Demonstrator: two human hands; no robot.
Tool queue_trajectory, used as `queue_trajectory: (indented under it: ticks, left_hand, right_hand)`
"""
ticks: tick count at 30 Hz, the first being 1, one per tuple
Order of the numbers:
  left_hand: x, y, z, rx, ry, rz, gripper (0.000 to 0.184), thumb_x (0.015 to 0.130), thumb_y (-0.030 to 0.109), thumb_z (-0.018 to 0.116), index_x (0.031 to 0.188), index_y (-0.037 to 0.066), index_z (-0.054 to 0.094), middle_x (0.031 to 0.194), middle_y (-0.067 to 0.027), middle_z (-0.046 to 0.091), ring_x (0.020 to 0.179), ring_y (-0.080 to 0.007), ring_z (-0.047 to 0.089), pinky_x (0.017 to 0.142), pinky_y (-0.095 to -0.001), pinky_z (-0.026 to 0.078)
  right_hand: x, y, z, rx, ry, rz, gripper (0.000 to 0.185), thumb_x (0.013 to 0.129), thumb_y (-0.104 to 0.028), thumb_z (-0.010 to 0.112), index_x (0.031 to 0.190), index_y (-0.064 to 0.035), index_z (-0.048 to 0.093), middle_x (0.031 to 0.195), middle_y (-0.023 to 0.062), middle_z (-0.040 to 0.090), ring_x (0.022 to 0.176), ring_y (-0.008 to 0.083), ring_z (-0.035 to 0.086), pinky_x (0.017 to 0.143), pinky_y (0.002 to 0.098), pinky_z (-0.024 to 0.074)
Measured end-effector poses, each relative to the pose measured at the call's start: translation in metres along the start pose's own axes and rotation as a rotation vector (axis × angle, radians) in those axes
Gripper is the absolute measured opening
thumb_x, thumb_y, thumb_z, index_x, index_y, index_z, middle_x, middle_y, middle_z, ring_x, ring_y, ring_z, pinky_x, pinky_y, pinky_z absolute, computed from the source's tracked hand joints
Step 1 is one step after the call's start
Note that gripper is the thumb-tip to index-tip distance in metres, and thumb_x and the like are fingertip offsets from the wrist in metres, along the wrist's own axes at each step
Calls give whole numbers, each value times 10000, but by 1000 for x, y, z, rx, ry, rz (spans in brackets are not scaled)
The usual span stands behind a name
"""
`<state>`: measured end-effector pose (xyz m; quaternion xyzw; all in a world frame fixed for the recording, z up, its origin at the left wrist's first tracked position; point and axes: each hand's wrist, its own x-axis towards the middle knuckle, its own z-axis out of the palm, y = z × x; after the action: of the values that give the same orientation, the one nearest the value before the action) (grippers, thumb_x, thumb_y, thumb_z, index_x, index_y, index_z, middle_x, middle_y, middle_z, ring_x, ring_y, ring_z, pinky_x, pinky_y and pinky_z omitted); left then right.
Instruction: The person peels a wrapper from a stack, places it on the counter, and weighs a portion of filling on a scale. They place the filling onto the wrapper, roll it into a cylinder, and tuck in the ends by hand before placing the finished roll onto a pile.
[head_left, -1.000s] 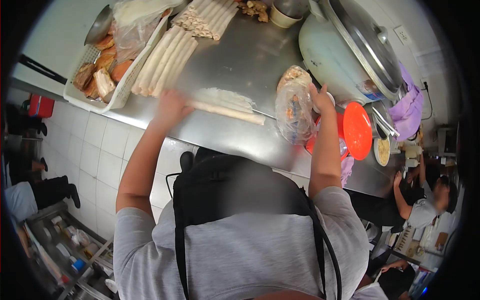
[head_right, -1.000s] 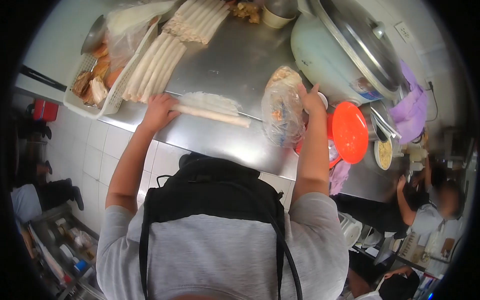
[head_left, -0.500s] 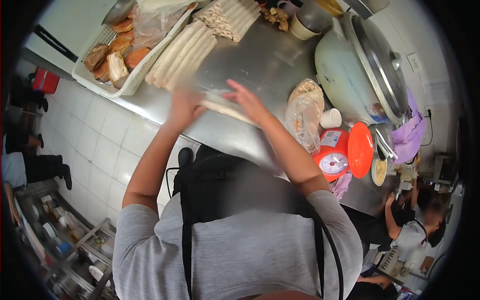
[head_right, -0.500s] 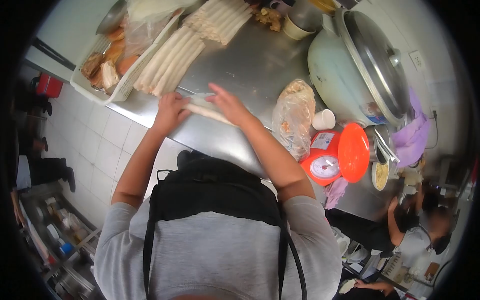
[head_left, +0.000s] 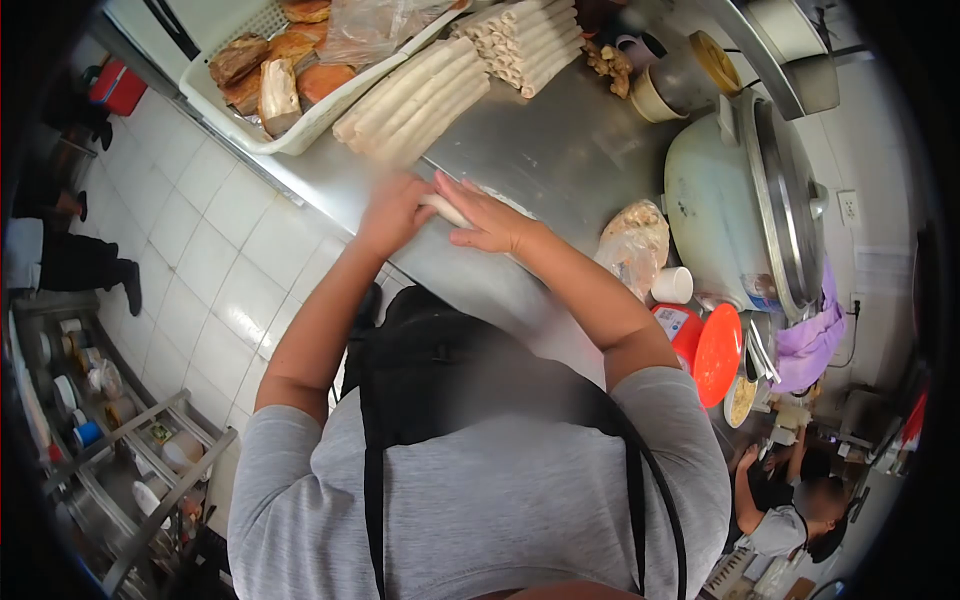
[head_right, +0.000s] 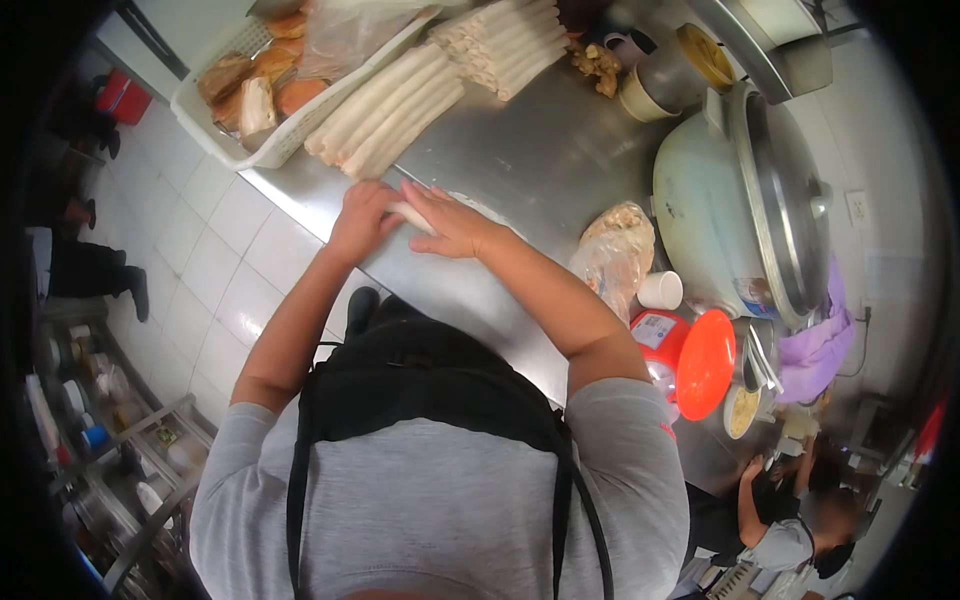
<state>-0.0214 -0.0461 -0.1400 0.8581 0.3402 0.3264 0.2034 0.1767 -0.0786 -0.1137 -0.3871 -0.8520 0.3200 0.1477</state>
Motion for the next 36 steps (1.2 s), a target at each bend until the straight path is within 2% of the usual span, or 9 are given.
queue_trajectory:
  ticks: [7,15,18,21,23,24,27,30,36]
  left_hand:
    - [2,2,-2,9,18,-6,267,640,112,681,867,82,544,931,-79,541,941,-283,491,832,-393,359]
    - [0,0,-2,16,14,13,285,627,90,674,886,76,557,932,-83,540,932,-281,497,821,-391,372]
    - [-2,1,-5,24,-2,13,319,612,90,677,909,76,562,939,-86,537,940,-284,494,826,-393,370]
    - [-1,3,-7,36,0,28,350,599,102,684,928,81,566,956,-84,531,965,-281,481,835,-397,361]
    - [1,18,-12,79,10,35,367,591,114,691,936,86,568,968,-81,526,986,-276,469,841,-399,353]
    - [3,22,-11,73,-8,102,373,591,118,693,942,91,568,969,-74,524,985,-271,466,833,-399,353]
    - [10,31,-4,63,-83,265,376,593,127,695,948,107,575,958,-54,524,967,-258,465,808,-397,353]
    - [16,27,4,65,-175,309,337,601,124,688,924,116,593,921,-39,536,915,-249,482,782,-390,352]
    - [27,18,2,28,-282,315,257,625,134,682,874,119,622,877,-36,551,873,-242,499,784,-373,346]
  right_hand:
    - [-39,14,-17,98,0,-41,879,749,-244,602,1356,25,26,1350,160,332,1285,315,227,1071,390,145]
    - [22,7,0,100,81,-3,834,799,-311,553,1363,0,23,1302,158,402,1213,363,328,1059,369,187]
    - [11,5,0,144,89,21,809,795,-354,556,1367,-18,93,1283,168,419,1203,370,339,1052,373,197]
    - [-22,-12,-14,26,169,397,686,745,-358,603,1295,-41,343,1204,171,485,1145,354,405,1000,388,271]
    - [-37,-28,-9,-78,343,394,558,703,-340,633,1163,-62,482,1104,151,523,1062,329,452,921,393,326]
    - [-42,-35,-3,-128,430,395,499,682,-332,647,1097,-72,551,1054,141,543,1021,316,476,881,396,354]
    - [-36,-53,21,-374,498,491,352,635,-273,671,931,-95,603,913,89,540,904,267,492,768,378,379]
    - [-27,-48,35,-397,595,556,308,621,-235,680,892,-111,603,875,70,532,886,253,488,737,368,377]
    - [-29,-40,46,-384,690,553,236,626,-196,671,840,-123,604,864,62,526,896,246,487,737,374,369]
